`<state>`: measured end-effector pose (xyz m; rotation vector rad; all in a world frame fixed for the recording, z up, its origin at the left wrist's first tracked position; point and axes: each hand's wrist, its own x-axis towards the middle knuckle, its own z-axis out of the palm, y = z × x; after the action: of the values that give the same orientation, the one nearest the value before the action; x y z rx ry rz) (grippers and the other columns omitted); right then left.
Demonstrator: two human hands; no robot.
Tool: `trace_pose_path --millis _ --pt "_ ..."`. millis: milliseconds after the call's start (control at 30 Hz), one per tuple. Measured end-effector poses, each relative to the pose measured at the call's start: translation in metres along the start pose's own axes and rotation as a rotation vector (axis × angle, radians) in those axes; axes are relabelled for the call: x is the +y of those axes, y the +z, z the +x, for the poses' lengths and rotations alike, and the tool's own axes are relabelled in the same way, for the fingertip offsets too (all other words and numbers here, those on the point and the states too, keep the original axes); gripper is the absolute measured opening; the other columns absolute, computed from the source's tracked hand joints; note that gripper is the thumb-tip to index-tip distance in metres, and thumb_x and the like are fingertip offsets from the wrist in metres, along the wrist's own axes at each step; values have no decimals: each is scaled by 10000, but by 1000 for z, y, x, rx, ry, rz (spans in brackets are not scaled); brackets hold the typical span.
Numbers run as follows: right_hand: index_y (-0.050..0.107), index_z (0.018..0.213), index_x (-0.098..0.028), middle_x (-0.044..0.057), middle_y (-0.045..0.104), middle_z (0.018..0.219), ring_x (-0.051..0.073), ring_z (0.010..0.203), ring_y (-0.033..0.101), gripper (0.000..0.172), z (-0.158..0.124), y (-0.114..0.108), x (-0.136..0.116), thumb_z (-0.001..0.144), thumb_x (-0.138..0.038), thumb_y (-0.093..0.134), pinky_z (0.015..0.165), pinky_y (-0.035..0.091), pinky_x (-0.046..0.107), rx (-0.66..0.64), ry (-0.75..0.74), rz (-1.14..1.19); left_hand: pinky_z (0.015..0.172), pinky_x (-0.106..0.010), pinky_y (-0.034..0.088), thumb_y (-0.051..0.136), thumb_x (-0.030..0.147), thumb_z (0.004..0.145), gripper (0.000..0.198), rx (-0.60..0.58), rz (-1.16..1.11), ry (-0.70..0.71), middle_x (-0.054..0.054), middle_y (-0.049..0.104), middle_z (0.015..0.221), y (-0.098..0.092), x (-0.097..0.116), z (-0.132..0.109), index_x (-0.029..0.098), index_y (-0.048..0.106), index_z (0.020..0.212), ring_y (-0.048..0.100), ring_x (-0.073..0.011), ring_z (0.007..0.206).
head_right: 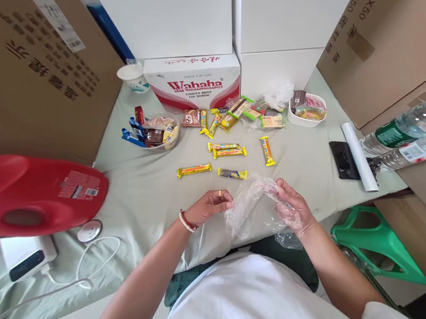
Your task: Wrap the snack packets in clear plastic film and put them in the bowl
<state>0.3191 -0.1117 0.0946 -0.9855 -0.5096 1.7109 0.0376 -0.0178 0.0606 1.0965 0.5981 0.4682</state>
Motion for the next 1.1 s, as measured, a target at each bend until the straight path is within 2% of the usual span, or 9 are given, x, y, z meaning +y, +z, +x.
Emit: trace_pose_path --millis 133,233,300,433,600,800,900,1000,1100 --pt "486 991 -275 -63 737 972 -33 315 113 351 2 -3 5 842 -363 791 264 180 94 -12 -12 9 974 -315 452 809 436 811 304 229 -193 84 -58 731 1108 3 -6 -10 182 642 810 635 -195 1096" --pt "488 1029 -281 -80 725 939 -29 315 109 373 8 3 10 831 -363 793 261 186 98 -34 -19 43 983 -407 515 821 409 749 334 163 -531 1 -80 705 1253 19 -13 -2 198 570 814 667 -276 1181" --pt "480 1024 -280 -82 721 932 -26 321 120 372 11 9 9 833 -356 790 266 187 107 -41 -25 58 908 -432 568 811 438 733 388 187 -650 -51 -81 717 1205 28 -17 6 212 513 836 721 -298 1099" --pt "434 898 -244 -6 731 1099 -25 354 210 389 13 15 -1 858 -392 791 296 162 148 -18 -81 -112 586 -285 557 781 566 774 508 523 -463 -13 -29 730 1022 24 -17 11 248 410 911 758 -212 770" --pt "465 847 -236 36 727 1028 24 410 325 410 16 5 5 865 -509 771 351 208 186 -22 -145 -459 386 -200 396 688 722 815 538 845 -198 77 55 611 746 -1 -9 -16 267 431 938 547 -98 469" --pt "499 882 -229 61 664 1296 6 421 336 348 20 -3 29 926 -516 692 378 263 196 -64 -134 -596 389 -176 311 914 535 661 736 503 -255 -36 -9 717 983 -6 3 -53 265 518 1220 410 -12 427" --pt "511 874 -230 68 657 1301 24 444 377 331 16 -2 32 950 -516 658 406 308 204 -88 -173 -629 354 -178 231 868 543 721 766 648 -230 75 -34 726 1140 -7 3 -56 302 489 1340 317 20 389" --pt "604 878 -222 81 702 1136 149 764 646 317 11 -4 22 926 -523 690 667 518 273 -268 -182 -817 353 -197 257 650 722 853 760 822 -152 115 -72 701 1255 -11 -4 -52 330 412 1460 343 10 385" --pt "670 1209 -251 89 707 1209 228 1038 671 453 9 -16 0 876 -550 742 914 537 370 -413 -37 -1013 358 -217 266 485 833 873 853 846 -94 32 -104 687 1257 -15 -15 -50 302 330 1522 388 -16 395"
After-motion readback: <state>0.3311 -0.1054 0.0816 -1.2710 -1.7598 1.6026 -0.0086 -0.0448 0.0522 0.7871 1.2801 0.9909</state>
